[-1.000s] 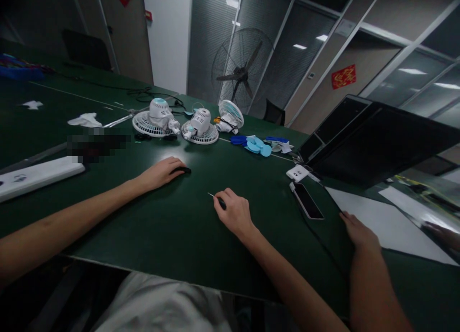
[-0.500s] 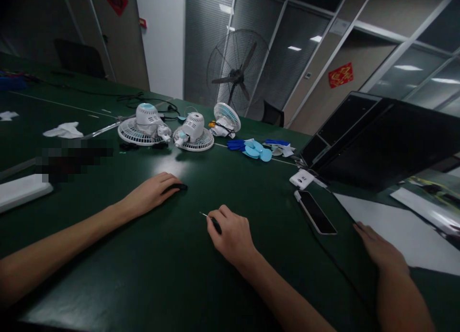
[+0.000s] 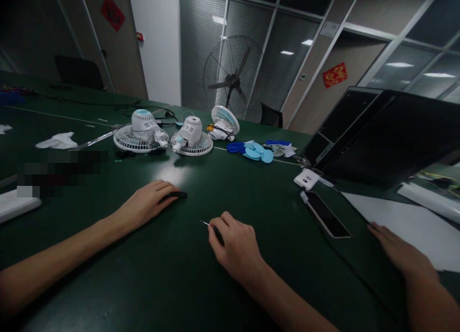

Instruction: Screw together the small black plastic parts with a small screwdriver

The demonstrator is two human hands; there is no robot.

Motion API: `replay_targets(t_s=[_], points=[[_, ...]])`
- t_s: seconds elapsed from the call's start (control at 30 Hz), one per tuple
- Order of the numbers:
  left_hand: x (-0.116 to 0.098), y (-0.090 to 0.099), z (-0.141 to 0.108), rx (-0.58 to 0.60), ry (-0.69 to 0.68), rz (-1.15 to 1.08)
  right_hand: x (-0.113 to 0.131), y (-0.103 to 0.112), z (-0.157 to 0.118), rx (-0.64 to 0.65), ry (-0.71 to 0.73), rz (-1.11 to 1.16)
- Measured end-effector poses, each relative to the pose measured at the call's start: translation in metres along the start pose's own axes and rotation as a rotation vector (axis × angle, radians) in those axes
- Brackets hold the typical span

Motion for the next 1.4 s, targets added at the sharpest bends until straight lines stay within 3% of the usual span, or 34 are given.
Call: replay_targets(t_s=[0.33,0.7,0.83,1.03,1.4], points=[[-0.001,-0.001,-0.006,-0.023,0.028,-0.044,0.002,-0.001,-0.001,-0.014,0.028,-0.021],[-0.014,-0.004,0.001,0.047,-0.05,-0.122,-0.024,0.004,0.051,-0.042,0.114,0.017],[0.017,0.0,-0.001,0.023,-0.05,-0.107,-0.032,0.006,0.053,-0.064,0.109,0.03],[0.085,0.022,-0.021,-0.019,0.111,-0.035,-0.032,0.006,0.042,-0.048,0.139,0.052],[0.123,0.045,-0.039,-0.047,0.25,0.054,-0.034,0.009,0.033,-0.042,0.155,0.041]])
Point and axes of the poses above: each hand's wrist, its own z-axis towards the middle knuckle, its own y-axis out of the back of the hand, x = y × z, the point moved 5 cm from there along z, towards the middle knuckle, and after that the axes turned 11 degrees about -y, right-handed, at the moved point
